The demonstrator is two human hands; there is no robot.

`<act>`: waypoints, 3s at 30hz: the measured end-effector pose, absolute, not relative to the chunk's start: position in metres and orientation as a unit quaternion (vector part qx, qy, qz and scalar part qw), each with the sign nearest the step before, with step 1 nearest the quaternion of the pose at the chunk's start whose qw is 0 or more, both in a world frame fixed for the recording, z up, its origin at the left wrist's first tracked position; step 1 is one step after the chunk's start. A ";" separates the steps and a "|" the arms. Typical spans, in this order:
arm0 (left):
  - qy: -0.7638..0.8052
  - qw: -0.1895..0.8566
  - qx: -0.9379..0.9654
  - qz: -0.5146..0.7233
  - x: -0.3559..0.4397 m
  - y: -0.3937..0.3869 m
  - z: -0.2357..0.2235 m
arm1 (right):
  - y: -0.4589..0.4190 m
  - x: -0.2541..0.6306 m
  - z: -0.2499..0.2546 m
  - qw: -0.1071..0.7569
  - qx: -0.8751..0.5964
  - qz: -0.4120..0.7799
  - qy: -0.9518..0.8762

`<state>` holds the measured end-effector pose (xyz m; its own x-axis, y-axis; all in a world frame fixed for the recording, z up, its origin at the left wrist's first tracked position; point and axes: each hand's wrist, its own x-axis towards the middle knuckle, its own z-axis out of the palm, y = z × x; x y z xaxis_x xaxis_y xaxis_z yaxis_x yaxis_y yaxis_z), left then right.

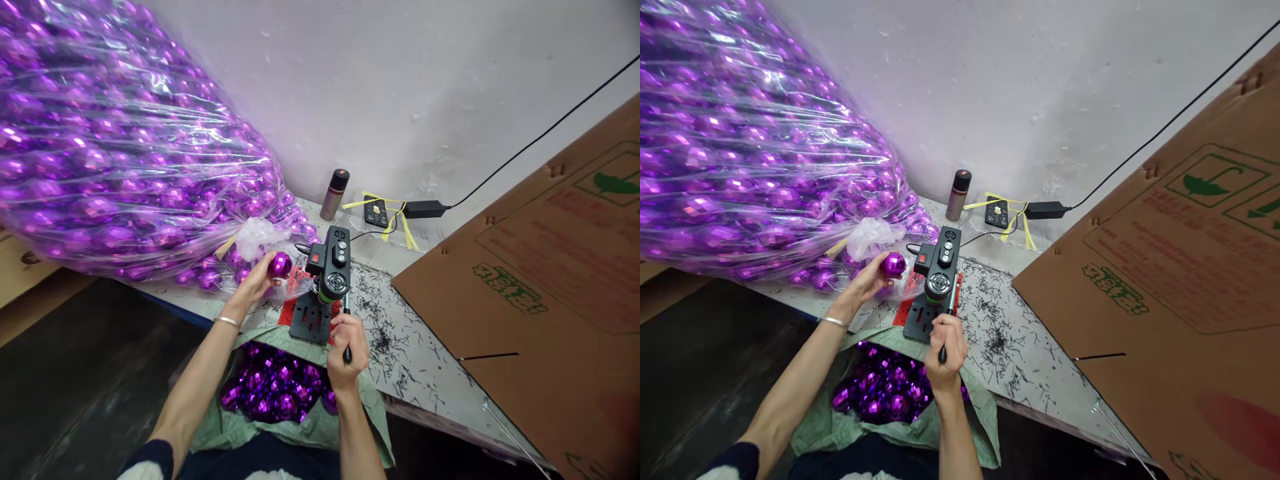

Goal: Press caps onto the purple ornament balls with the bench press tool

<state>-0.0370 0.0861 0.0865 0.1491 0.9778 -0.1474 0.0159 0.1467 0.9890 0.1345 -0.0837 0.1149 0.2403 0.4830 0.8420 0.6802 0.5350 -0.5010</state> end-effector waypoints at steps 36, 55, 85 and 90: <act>0.428 0.260 0.789 0.356 0.013 -0.005 0.019 | -0.086 0.138 0.140 0.611 -0.500 -0.051 -0.612; 0.435 0.235 0.773 0.398 0.027 -0.009 -0.001 | -0.087 0.137 0.108 0.605 -0.491 -0.087 -0.621; 0.428 0.249 0.759 0.422 0.031 -0.006 -0.006 | -0.068 0.135 0.063 0.671 -0.446 -0.130 -0.577; 0.420 0.249 0.763 0.424 0.029 -0.004 -0.006 | -0.066 0.136 0.056 0.659 -0.436 -0.149 -0.595</act>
